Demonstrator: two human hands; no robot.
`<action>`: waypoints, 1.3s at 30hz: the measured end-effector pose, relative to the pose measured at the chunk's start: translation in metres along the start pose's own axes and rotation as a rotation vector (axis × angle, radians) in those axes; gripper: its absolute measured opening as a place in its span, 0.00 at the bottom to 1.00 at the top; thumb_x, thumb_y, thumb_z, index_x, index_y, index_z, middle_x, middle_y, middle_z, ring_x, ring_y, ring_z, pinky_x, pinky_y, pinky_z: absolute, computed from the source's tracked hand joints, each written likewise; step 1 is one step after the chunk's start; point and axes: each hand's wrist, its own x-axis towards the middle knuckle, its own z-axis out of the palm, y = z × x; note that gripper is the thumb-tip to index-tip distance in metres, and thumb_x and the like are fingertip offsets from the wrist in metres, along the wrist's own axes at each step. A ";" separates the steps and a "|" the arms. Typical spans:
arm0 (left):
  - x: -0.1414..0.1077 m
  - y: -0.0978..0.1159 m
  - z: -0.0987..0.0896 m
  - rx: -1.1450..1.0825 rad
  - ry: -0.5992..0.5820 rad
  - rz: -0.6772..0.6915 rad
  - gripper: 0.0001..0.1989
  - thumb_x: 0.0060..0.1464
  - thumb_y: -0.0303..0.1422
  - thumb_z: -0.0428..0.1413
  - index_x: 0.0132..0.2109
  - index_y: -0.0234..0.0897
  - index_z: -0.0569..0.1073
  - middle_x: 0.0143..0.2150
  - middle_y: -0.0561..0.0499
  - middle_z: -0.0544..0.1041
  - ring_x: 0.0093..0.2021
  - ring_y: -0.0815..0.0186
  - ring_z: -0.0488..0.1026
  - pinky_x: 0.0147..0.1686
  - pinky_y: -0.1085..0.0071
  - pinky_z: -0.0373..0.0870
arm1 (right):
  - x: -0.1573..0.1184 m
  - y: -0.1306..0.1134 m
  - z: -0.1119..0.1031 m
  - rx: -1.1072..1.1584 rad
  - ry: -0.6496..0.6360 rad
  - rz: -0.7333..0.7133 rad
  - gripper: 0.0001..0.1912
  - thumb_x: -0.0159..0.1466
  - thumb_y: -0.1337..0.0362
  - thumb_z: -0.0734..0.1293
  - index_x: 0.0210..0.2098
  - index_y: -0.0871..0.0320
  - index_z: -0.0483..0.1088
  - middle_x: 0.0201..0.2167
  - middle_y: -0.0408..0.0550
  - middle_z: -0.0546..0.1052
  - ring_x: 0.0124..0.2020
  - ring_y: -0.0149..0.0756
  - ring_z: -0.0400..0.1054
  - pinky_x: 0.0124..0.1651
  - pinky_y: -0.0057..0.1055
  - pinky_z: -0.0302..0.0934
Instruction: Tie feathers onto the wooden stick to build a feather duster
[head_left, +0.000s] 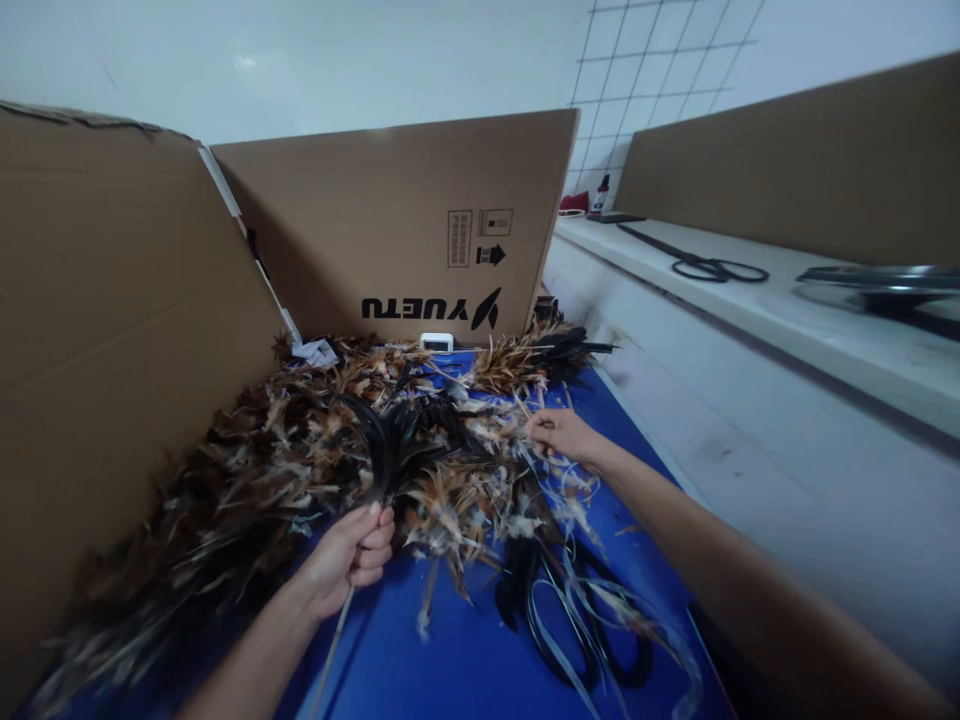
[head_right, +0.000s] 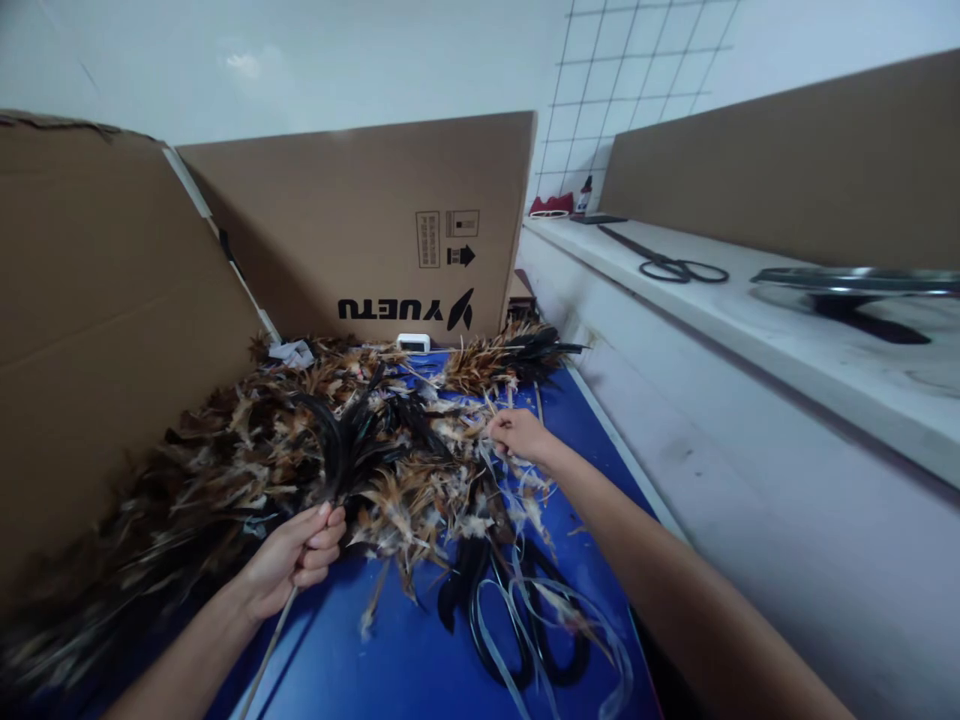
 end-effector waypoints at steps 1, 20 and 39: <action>0.000 0.000 0.000 -0.004 -0.006 0.001 0.13 0.55 0.40 0.51 0.33 0.36 0.58 0.23 0.60 0.45 0.17 0.80 0.40 0.13 0.83 0.36 | 0.002 -0.001 0.001 0.012 0.023 0.003 0.03 0.49 0.67 0.65 0.22 0.59 0.66 0.10 0.37 0.66 0.13 0.24 0.57 0.18 0.21 0.53; -0.004 0.001 -0.001 -0.052 -0.101 0.070 0.12 0.54 0.39 0.52 0.33 0.35 0.59 0.22 0.61 0.45 0.17 0.80 0.40 0.13 0.82 0.34 | -0.059 -0.101 -0.035 0.260 0.359 -0.312 0.10 0.44 0.62 0.70 0.24 0.60 0.67 0.20 0.41 0.71 0.21 0.26 0.63 0.26 0.24 0.59; -0.006 0.005 -0.002 -0.136 -0.223 0.095 0.12 0.51 0.36 0.55 0.32 0.35 0.59 0.20 0.61 0.47 0.16 0.80 0.42 0.13 0.82 0.35 | -0.152 -0.161 0.034 -0.088 -0.172 -0.346 0.12 0.54 0.60 0.67 0.38 0.56 0.70 0.32 0.46 0.77 0.18 0.26 0.67 0.17 0.24 0.58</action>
